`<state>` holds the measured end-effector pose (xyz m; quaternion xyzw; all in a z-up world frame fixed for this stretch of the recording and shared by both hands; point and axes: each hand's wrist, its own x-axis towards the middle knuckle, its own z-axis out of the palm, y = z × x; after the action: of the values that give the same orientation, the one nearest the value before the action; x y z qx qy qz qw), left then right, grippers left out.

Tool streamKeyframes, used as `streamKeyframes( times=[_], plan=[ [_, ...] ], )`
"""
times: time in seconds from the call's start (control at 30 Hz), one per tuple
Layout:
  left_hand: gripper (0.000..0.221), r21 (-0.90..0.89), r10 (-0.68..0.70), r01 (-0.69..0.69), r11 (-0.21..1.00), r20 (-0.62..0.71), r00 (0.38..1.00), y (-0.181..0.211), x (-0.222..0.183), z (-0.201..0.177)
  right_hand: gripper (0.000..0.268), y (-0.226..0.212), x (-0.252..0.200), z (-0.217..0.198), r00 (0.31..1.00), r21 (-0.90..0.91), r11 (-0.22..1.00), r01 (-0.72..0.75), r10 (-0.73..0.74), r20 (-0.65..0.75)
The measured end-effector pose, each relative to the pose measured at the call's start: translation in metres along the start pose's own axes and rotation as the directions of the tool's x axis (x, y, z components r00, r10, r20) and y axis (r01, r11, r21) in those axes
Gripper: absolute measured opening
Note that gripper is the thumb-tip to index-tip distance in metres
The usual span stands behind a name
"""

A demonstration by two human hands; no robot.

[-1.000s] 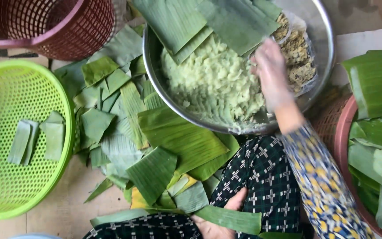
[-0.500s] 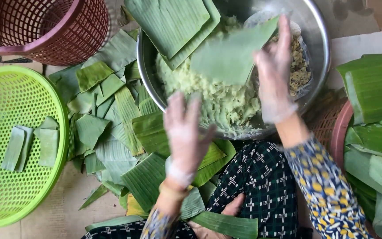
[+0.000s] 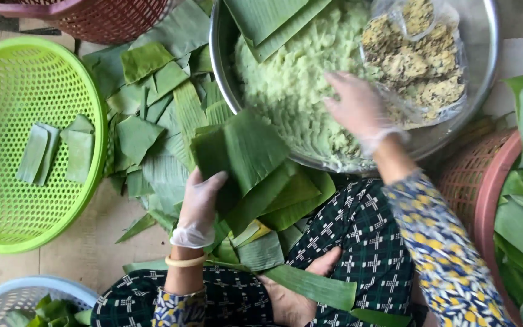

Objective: Wrapping portions of green dough in banana leaves to make traditional cakes or dumplings.

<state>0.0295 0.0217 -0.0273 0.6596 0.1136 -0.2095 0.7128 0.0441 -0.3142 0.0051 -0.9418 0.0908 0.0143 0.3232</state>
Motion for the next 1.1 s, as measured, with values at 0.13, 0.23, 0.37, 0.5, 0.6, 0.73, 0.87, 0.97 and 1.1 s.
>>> streamKeyframes(
  times=[0.13, 0.23, 0.37, 0.5, 0.6, 0.73, 0.87, 0.97, 1.1],
  plan=[
    [0.053, 0.075, 0.192, -0.187, 0.980, -0.073, 0.979, -0.009, 0.002, -0.026, 0.044, 0.043, 0.015, 0.047, 0.999, -0.459, 0.889, 0.015, 0.003, 0.038],
    [0.056, 0.130, 0.335, -0.322, 0.938, -0.092, 0.938, 0.011, -0.006, -0.025, 0.038, 0.034, 0.005, 0.050, 0.970, -0.497, 0.868, 0.014, 0.109, 0.216],
    [0.050, 0.188, 0.398, -0.374, 0.908, -0.109, 0.911, 0.034, -0.026, -0.017, 0.041, 0.042, -0.022, 0.091, 0.895, -0.370, 0.924, -0.096, 0.243, 0.374],
    [0.036, 0.193, 0.383, -0.357, 0.914, -0.120, 0.916, 0.020, -0.027, -0.017, 0.042, 0.065, -0.043, 0.079, 0.904, -0.134, 0.977, -0.167, 0.206, 0.376],
    [0.039, 0.121, 0.362, -0.349, 0.929, -0.103, 0.927, 0.017, -0.021, -0.013, 0.038, 0.018, -0.052, 0.037, 0.945, -0.105, 0.993, -0.062, 0.092, 0.313],
    [0.037, 0.095, 0.383, -0.376, 0.922, -0.057, 0.922, 0.013, -0.018, 0.002, 0.060, -0.008, -0.045, 0.024, 0.897, 0.125, 0.989, -0.081, 0.018, 0.441],
    [0.036, 0.103, 0.410, -0.405, 0.908, -0.037, 0.911, 0.013, -0.021, 0.006, 0.028, 0.058, -0.044, 0.090, 0.923, 0.020, 0.995, -0.095, 0.080, 0.377],
    [0.032, 0.135, 0.439, -0.424, 0.896, -0.113, 0.892, 0.024, -0.026, 0.002, 0.036, 0.084, -0.049, 0.098, 0.952, 0.002, 0.986, -0.167, 0.161, 0.260],
    [0.028, 0.137, 0.462, -0.442, 0.886, -0.193, 0.866, 0.026, -0.027, -0.005, 0.051, 0.027, -0.069, 0.016, 0.936, -0.049, 0.987, 0.154, -0.130, 0.327]
  ],
)
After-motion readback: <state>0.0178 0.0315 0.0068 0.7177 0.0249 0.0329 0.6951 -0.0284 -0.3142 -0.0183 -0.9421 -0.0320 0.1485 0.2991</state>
